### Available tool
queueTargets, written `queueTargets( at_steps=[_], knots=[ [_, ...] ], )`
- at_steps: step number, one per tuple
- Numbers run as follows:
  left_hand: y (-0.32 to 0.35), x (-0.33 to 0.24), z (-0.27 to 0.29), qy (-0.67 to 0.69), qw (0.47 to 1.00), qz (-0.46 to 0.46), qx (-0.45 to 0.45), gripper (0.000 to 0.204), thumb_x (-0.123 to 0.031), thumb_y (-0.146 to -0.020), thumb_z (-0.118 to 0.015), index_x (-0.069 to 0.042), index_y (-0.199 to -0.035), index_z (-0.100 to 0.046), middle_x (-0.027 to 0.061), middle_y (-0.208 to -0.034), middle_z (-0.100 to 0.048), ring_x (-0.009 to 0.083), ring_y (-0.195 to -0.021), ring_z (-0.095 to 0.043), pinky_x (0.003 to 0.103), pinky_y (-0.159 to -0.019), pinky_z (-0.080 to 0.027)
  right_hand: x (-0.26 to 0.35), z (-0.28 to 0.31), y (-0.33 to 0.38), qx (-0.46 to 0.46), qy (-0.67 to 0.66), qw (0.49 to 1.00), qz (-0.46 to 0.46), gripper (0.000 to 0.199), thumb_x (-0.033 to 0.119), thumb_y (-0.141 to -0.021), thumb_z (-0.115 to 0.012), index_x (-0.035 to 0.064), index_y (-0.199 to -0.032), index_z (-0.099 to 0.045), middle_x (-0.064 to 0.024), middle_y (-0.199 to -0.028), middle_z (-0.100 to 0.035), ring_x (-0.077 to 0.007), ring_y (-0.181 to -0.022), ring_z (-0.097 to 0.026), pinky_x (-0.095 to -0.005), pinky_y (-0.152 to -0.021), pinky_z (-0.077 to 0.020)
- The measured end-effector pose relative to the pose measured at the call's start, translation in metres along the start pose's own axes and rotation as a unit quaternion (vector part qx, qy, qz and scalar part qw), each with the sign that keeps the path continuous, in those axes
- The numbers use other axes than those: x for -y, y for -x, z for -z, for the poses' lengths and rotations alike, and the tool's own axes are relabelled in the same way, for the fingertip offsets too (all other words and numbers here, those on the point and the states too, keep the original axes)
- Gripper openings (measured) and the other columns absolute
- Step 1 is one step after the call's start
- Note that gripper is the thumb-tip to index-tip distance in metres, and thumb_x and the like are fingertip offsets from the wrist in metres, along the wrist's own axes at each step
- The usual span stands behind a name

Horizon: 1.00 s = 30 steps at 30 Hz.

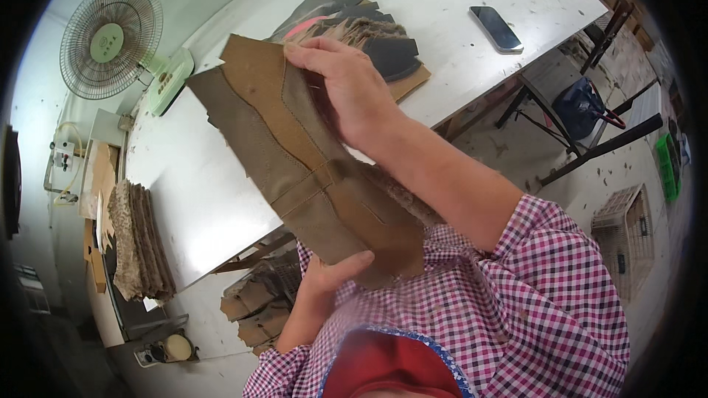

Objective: The person repeatedly picks up individual pieces of layered material from a stack on a white table, turns them over, and places them back down. The person handles the materials by hand without using tools.

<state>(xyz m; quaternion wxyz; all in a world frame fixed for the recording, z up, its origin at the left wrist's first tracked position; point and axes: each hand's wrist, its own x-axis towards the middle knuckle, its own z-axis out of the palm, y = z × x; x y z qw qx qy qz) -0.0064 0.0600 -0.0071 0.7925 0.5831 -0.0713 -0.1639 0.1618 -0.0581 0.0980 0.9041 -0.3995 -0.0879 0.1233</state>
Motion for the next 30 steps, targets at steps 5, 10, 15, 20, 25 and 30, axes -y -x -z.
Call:
queueTargets(
  at_steps=[5, 10, 15, 20, 25, 30],
  knots=[
    [0.009, -0.007, -0.001, 0.060, 0.996, -0.008, -0.067, 0.033, -0.007, -0.089, -0.064, 0.002, -0.120, -0.057, 0.0082, -0.110, -0.064, 0.0190, -0.100, -0.059, 0.032, -0.087, -0.049, -0.019, 0.050, 0.025, 0.047, 0.126, 0.977, -0.162, 0.037, 0.030, -0.099, -0.049, -0.0005, -0.114, -0.062, -0.0105, -0.108, -0.066, -0.0145, -0.098, -0.061, -0.0274, -0.090, -0.0459],
    [0.017, -0.032, -0.006, 0.058, 0.990, 0.032, -0.121, 0.043, -0.004, -0.085, -0.063, 0.002, -0.127, -0.053, 0.0101, -0.120, -0.060, 0.0204, -0.109, -0.056, 0.033, -0.094, -0.046, -0.025, 0.080, 0.061, 0.084, 0.134, 0.928, -0.338, 0.045, 0.034, -0.097, -0.054, -0.0017, -0.125, -0.058, -0.0111, -0.116, -0.066, -0.0157, -0.102, -0.063, -0.0317, -0.092, -0.0487],
    [0.031, -0.045, -0.009, 0.173, 0.963, 0.017, -0.207, 0.066, 0.007, -0.067, -0.060, 0.003, -0.132, -0.048, 0.0163, -0.124, -0.059, 0.0310, -0.114, -0.057, 0.040, -0.099, -0.046, -0.009, 0.089, 0.045, 0.099, 0.081, 0.946, -0.299, 0.036, 0.018, -0.093, -0.061, 0.0004, -0.124, -0.059, -0.0104, -0.114, -0.066, -0.0130, -0.097, -0.065, -0.0263, -0.083, -0.0522],
    [0.030, -0.053, -0.020, 0.190, 0.957, -0.013, -0.220, 0.067, 0.000, -0.063, -0.053, 0.004, -0.130, -0.048, 0.0173, -0.122, -0.059, 0.0322, -0.111, -0.058, 0.040, -0.097, -0.047, 0.015, 0.077, 0.030, 0.131, 0.480, 0.867, 0.024, 0.028, 0.020, -0.097, -0.058, -0.0004, -0.115, -0.062, -0.0089, -0.103, -0.067, -0.0125, -0.096, -0.062, -0.0269, -0.085, -0.0494],
    [0.023, -0.057, -0.035, 0.138, 0.960, -0.012, -0.243, 0.066, 0.000, -0.063, -0.049, 0.005, -0.129, -0.048, 0.0173, -0.121, -0.058, 0.0318, -0.110, -0.058, 0.040, -0.095, -0.048, -0.072, 0.084, 0.050, 0.179, 0.288, 0.936, -0.094, 0.022, 0.019, -0.098, -0.057, -0.0012, -0.104, -0.063, -0.0017, -0.094, -0.066, -0.0060, -0.092, -0.058, -0.0237, -0.083, -0.0473],
    [0.018, -0.063, -0.028, 0.175, 0.942, -0.036, -0.285, 0.063, 0.002, -0.067, -0.047, 0.006, -0.131, -0.045, 0.0190, -0.123, -0.057, 0.0326, -0.112, -0.057, 0.043, -0.098, -0.047, -0.048, 0.089, 0.019, 0.134, 0.489, 0.862, -0.008, 0.024, 0.022, -0.099, -0.055, 0.0003, -0.101, -0.063, 0.0003, -0.086, -0.062, -0.0083, -0.078, -0.054, -0.0248, -0.070, -0.0458]
  ],
)
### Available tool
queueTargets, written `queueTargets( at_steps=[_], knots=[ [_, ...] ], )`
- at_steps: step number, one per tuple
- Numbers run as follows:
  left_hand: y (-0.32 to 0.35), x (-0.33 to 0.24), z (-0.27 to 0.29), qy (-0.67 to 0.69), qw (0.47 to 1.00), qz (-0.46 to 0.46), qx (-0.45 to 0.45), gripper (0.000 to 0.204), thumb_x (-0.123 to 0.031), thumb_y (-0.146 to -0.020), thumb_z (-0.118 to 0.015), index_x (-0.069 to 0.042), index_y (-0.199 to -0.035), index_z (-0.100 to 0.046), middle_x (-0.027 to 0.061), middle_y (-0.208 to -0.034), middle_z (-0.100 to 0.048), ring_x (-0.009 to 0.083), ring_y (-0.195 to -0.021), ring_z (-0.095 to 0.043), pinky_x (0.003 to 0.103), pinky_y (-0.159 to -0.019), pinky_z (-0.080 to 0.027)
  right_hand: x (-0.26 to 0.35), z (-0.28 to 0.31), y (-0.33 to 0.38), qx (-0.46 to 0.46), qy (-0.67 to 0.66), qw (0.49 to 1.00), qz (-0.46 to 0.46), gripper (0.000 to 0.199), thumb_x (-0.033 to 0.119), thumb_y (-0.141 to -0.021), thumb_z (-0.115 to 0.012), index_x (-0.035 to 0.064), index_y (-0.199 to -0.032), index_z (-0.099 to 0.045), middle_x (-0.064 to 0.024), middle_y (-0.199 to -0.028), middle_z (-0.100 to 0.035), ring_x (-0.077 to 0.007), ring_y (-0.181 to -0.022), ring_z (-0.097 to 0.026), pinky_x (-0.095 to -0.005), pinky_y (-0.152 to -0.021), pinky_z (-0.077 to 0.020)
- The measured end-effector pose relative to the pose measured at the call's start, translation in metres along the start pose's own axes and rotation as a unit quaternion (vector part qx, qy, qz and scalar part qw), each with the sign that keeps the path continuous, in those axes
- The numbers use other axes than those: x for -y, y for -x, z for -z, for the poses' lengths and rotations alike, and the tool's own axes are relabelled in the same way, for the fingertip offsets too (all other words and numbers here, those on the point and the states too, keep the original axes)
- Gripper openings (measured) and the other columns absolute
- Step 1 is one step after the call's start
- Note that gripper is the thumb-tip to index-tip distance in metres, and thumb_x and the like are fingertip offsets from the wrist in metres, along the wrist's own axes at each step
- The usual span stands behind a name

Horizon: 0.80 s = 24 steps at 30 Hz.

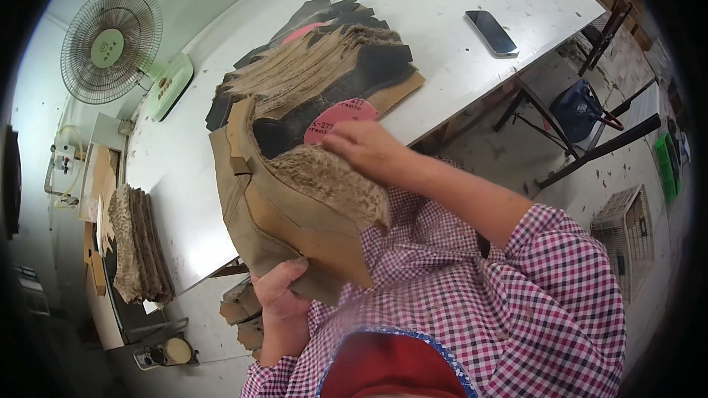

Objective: The person repeatedly picks up individual pieces of layered material from a stack on a white table, turns them over, and places them back down. The person handles the materials by hand without using tools.

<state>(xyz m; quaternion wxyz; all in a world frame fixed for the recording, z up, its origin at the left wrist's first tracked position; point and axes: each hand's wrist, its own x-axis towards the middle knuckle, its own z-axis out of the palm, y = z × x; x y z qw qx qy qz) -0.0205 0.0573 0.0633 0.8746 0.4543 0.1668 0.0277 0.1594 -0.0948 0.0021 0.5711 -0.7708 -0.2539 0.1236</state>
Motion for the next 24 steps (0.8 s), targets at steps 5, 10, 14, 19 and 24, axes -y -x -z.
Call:
queueTargets(
  at_steps=[5, 10, 14, 19, 24],
  knots=[
    [-0.002, -0.008, 0.002, -0.007, 1.000, -0.012, -0.007, 0.061, 0.004, -0.073, -0.048, 0.005, -0.134, -0.042, 0.0185, -0.125, -0.055, 0.0317, -0.114, -0.056, 0.042, -0.099, -0.046, 0.059, 0.027, 0.029, -0.154, 0.085, 0.963, 0.202, 0.019, 0.015, -0.087, -0.068, 0.0004, -0.098, -0.062, -0.0120, -0.087, -0.060, -0.0217, -0.078, -0.059, -0.0319, -0.069, -0.0482],
    [-0.011, 0.000, 0.014, -0.007, 0.997, -0.054, 0.053, 0.057, 0.002, -0.077, -0.054, 0.004, -0.133, -0.042, 0.0177, -0.125, -0.055, 0.0294, -0.115, -0.057, 0.039, -0.097, -0.047, 0.096, 0.005, 0.072, -0.106, 0.225, 0.921, 0.300, 0.021, 0.010, -0.080, -0.072, 0.0000, -0.095, -0.062, -0.0117, -0.085, -0.059, -0.0276, -0.077, -0.060, -0.0363, -0.068, -0.0501],
    [-0.010, 0.002, 0.019, -0.022, 0.997, -0.059, 0.052, 0.055, 0.002, -0.078, -0.054, 0.005, -0.132, -0.044, 0.0180, -0.124, -0.056, 0.0302, -0.113, -0.058, 0.040, -0.097, -0.048, 0.091, 0.002, 0.072, -0.070, 0.171, 0.952, 0.245, 0.021, 0.012, -0.079, -0.072, -0.0011, -0.093, -0.062, -0.0133, -0.083, -0.060, -0.0315, -0.077, -0.061, -0.0382, -0.068, -0.0502],
    [-0.008, 0.002, 0.015, -0.044, 0.997, -0.052, 0.026, 0.060, 0.007, -0.071, -0.045, 0.005, -0.131, -0.045, 0.0175, -0.123, -0.056, 0.0314, -0.113, -0.056, 0.044, -0.099, -0.046, 0.096, 0.009, 0.078, 0.006, 0.160, 0.969, 0.188, 0.021, 0.013, -0.080, -0.071, -0.0022, -0.092, -0.062, -0.0146, -0.082, -0.062, -0.0335, -0.078, -0.061, -0.0394, -0.068, -0.0502],
    [-0.011, 0.010, 0.011, -0.080, 0.994, -0.077, -0.017, 0.058, 0.007, -0.071, -0.045, 0.005, -0.129, -0.046, 0.0166, -0.122, -0.056, 0.0284, -0.111, -0.057, 0.040, -0.097, -0.046, 0.093, 0.005, 0.081, -0.035, 0.206, 0.954, 0.217, 0.024, 0.011, -0.077, -0.072, -0.0020, -0.093, -0.061, -0.0136, -0.083, -0.060, -0.0320, -0.078, -0.061, -0.0384, -0.070, -0.0502]
  ],
)
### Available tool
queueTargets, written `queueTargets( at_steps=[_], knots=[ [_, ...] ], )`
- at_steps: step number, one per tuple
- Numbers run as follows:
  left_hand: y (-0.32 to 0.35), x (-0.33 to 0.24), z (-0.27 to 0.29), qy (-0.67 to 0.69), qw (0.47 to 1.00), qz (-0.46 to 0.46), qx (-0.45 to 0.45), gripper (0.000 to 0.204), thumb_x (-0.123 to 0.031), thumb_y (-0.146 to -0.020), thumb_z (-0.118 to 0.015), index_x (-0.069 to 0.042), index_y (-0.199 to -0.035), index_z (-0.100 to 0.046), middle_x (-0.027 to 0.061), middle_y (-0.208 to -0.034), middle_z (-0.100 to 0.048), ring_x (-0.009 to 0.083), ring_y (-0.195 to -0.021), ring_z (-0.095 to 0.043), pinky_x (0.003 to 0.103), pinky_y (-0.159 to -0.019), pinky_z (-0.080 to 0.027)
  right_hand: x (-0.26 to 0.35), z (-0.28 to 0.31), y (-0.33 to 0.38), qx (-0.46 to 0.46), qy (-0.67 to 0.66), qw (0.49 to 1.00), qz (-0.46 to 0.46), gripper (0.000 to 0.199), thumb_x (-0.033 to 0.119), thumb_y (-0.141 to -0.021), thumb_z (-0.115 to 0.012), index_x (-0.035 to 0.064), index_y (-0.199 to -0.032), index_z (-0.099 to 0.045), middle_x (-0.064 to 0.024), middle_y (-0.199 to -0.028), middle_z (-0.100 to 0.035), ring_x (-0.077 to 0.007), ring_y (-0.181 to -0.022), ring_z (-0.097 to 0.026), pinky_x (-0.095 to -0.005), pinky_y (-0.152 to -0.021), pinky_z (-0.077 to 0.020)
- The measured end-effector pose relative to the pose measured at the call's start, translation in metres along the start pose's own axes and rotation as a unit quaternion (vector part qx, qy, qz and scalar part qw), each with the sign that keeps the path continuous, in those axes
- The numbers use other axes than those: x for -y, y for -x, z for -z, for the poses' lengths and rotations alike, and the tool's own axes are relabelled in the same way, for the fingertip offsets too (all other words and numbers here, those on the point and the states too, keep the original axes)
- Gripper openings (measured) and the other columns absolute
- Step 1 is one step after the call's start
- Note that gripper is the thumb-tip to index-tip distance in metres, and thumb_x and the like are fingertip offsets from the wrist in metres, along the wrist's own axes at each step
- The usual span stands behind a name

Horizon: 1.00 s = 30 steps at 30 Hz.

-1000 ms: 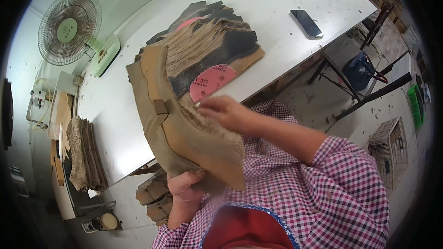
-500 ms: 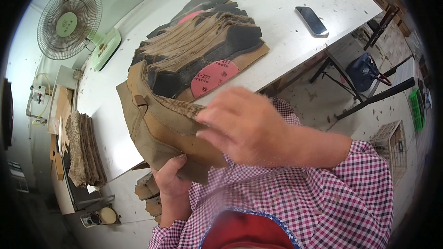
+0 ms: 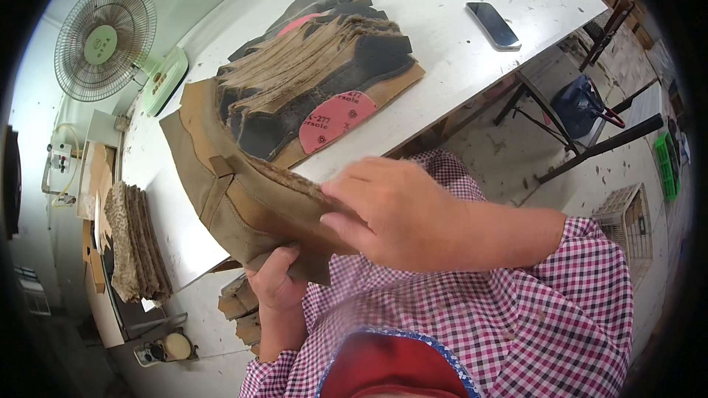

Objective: The person repeatedly picks up individual pieces of layered material from a stack on a white table, turns them over, and places them back down. The person handles the materials by hand without using tools.

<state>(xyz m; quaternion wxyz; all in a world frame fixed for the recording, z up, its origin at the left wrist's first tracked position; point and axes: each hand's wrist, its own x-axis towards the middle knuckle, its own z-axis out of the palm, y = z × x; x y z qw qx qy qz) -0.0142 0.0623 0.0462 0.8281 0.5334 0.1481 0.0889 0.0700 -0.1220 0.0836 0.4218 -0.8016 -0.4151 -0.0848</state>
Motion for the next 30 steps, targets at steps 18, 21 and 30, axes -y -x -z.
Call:
queueTargets(
  at_steps=[18, 21, 30],
  knots=[
    [0.003, 0.003, 0.002, 0.021, 1.000, 0.008, 0.009, 0.060, 0.009, -0.071, -0.042, 0.005, -0.130, -0.045, 0.0169, -0.122, -0.055, 0.0296, -0.111, -0.057, 0.040, -0.097, -0.046, -0.001, -0.003, 0.005, 0.028, -0.068, 0.995, -0.067, 0.018, 0.013, -0.081, -0.069, -0.0017, -0.088, -0.063, -0.0146, -0.079, -0.062, -0.0319, -0.074, -0.063, -0.0388, -0.064, -0.0507],
    [0.004, 0.001, -0.002, -0.001, 1.000, 0.015, -0.004, 0.060, 0.009, -0.070, -0.042, 0.005, -0.130, -0.045, 0.0168, -0.121, -0.056, 0.0293, -0.110, -0.057, 0.039, -0.097, -0.047, 0.000, -0.001, 0.006, 0.055, -0.074, 0.992, -0.085, 0.017, 0.013, -0.082, -0.068, -0.0022, -0.087, -0.063, -0.0154, -0.079, -0.062, -0.0328, -0.073, -0.063, -0.0387, -0.063, -0.0507],
    [0.002, 0.007, 0.001, -0.025, 1.000, 0.005, 0.010, 0.061, 0.006, -0.069, -0.042, 0.004, -0.130, -0.046, 0.0162, -0.122, -0.056, 0.0280, -0.111, -0.057, 0.038, -0.097, -0.046, 0.001, -0.010, 0.014, 0.017, -0.186, 0.977, -0.100, 0.013, 0.005, -0.082, -0.067, -0.0018, -0.090, -0.059, -0.0146, -0.074, -0.061, -0.0291, -0.063, -0.062, -0.0354, -0.054, -0.0473]
  ],
)
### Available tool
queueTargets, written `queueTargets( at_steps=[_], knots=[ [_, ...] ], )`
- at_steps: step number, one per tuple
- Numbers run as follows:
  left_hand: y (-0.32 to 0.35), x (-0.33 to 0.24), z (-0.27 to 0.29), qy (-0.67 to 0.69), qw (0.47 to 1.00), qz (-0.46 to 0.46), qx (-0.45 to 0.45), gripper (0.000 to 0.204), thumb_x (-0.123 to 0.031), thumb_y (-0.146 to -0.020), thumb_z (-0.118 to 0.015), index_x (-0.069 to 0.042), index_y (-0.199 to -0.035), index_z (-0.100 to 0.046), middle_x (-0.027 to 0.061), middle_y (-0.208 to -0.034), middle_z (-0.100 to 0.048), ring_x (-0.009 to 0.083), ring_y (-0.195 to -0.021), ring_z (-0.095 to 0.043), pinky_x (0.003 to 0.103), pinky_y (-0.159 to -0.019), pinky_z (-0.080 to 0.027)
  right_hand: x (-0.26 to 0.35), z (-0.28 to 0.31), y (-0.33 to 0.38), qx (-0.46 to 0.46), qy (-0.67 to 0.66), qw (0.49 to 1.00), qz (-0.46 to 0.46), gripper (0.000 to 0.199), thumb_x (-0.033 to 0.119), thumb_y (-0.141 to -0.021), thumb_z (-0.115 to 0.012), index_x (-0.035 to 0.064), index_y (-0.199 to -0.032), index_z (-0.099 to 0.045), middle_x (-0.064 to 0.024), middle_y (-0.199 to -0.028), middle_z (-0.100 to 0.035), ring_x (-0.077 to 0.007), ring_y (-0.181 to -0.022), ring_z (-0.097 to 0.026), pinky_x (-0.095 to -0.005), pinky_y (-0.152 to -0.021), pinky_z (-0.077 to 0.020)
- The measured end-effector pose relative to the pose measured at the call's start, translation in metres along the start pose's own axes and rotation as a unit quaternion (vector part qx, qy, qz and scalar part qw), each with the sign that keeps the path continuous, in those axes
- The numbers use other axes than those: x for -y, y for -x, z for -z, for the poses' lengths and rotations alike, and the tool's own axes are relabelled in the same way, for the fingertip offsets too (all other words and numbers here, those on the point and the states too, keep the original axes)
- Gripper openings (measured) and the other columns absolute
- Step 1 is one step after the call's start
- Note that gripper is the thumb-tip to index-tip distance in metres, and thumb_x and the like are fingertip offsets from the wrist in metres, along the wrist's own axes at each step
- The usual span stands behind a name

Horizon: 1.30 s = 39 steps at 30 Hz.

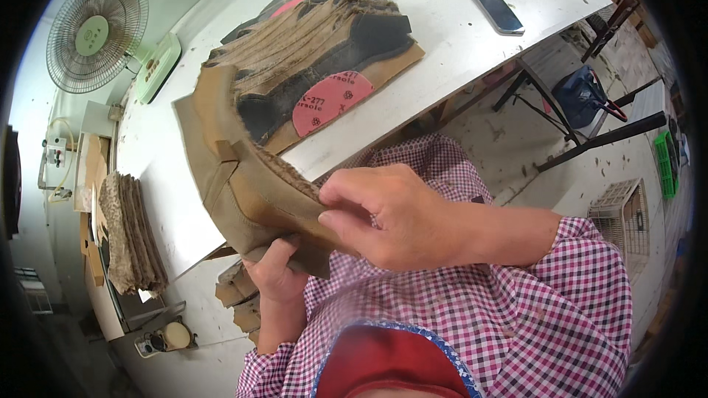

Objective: The person repeatedly picks up individual pieces of layered material from a stack on a white table, turns them over, and places them back down. The person handles the materials by hand without using tools.

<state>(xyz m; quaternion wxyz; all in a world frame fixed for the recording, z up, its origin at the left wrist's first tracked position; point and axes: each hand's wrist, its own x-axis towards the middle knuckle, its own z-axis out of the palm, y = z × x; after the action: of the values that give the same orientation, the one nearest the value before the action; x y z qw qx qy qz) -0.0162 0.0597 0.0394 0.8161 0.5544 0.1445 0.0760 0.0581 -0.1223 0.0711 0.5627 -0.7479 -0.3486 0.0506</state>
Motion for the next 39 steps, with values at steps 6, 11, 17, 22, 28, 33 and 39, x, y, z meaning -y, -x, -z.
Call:
queueTargets(
  at_steps=[6, 11, 17, 22, 28, 33, 39],
  knots=[
    [-0.004, 0.009, -0.003, 0.085, 0.996, -0.041, 0.009, 0.054, 0.000, -0.082, -0.049, 0.002, -0.135, -0.042, 0.0153, -0.125, -0.055, 0.0267, -0.113, -0.056, 0.039, -0.100, -0.044, -0.016, -0.007, 0.006, -0.039, 0.004, 0.998, 0.055, 0.014, 0.005, -0.081, -0.068, 0.0001, -0.090, -0.059, -0.0135, -0.079, -0.060, -0.0279, -0.065, -0.060, -0.0343, -0.055, -0.0472],
    [-0.008, 0.015, 0.001, 0.026, 0.996, -0.088, 0.013, 0.050, -0.003, -0.089, -0.060, 0.001, -0.136, -0.042, 0.0137, -0.127, -0.055, 0.0258, -0.114, -0.056, 0.040, -0.100, -0.044, -0.013, -0.005, -0.007, -0.060, 0.042, 0.992, 0.107, 0.017, 0.007, -0.079, -0.072, 0.0001, -0.090, -0.060, -0.0136, -0.080, -0.059, -0.0290, -0.069, -0.059, -0.0359, -0.059, -0.0481],
    [-0.005, 0.025, 0.005, 0.064, 0.996, -0.068, 0.005, 0.056, 0.002, -0.083, -0.069, 0.001, -0.133, -0.044, 0.0135, -0.124, -0.057, 0.0251, -0.110, -0.058, 0.038, -0.097, -0.046, -0.005, -0.007, -0.007, -0.040, -0.017, 0.997, 0.059, 0.016, 0.006, -0.081, -0.070, -0.0007, -0.090, -0.060, -0.0124, -0.080, -0.060, -0.0249, -0.067, -0.059, -0.0344, -0.059, -0.0478],
    [-0.007, 0.028, 0.005, 0.075, 0.993, -0.077, 0.055, 0.052, -0.003, -0.085, -0.067, 0.001, -0.132, -0.045, 0.0116, -0.122, -0.057, 0.0231, -0.111, -0.057, 0.037, -0.098, -0.044, 0.000, -0.009, -0.002, -0.036, -0.098, 0.994, -0.018, 0.014, 0.006, -0.084, -0.067, -0.0016, -0.092, -0.058, -0.0112, -0.080, -0.062, -0.0177, -0.068, -0.060, -0.0311, -0.060, -0.0477],
    [-0.006, 0.028, 0.003, 0.040, 0.995, -0.074, 0.057, 0.048, -0.003, -0.083, -0.068, 0.003, -0.127, -0.050, 0.0117, -0.117, -0.061, 0.0222, -0.105, -0.060, 0.036, -0.095, -0.047, 0.007, -0.006, -0.010, 0.010, -0.143, 0.987, -0.068, 0.015, 0.004, -0.085, -0.068, -0.0007, -0.092, -0.056, -0.0056, -0.081, -0.058, -0.0072, -0.070, -0.051, -0.0239, -0.060, -0.0434],
    [-0.010, 0.031, 0.004, 0.025, 0.994, -0.067, 0.083, 0.048, -0.008, -0.083, -0.071, 0.003, -0.125, -0.051, 0.0124, -0.114, -0.062, 0.0226, -0.101, -0.062, 0.036, -0.091, -0.049, 0.004, -0.007, -0.002, -0.043, -0.115, 0.992, 0.012, 0.016, 0.001, -0.082, -0.070, 0.0002, -0.090, -0.056, -0.0073, -0.082, -0.059, -0.0095, -0.068, -0.053, -0.0252, -0.059, -0.0446],
    [-0.018, 0.042, 0.009, 0.004, 0.991, -0.093, 0.095, 0.049, -0.009, -0.082, -0.073, 0.003, -0.125, -0.051, 0.0116, -0.115, -0.061, 0.0223, -0.103, -0.061, 0.035, -0.092, -0.048, -0.012, -0.017, -0.005, -0.158, 0.052, 0.961, 0.219, 0.018, 0.001, -0.080, -0.071, -0.0002, -0.091, -0.056, -0.0107, -0.082, -0.059, -0.0155, -0.067, -0.056, -0.0275, -0.058, -0.0458]
  ],
)
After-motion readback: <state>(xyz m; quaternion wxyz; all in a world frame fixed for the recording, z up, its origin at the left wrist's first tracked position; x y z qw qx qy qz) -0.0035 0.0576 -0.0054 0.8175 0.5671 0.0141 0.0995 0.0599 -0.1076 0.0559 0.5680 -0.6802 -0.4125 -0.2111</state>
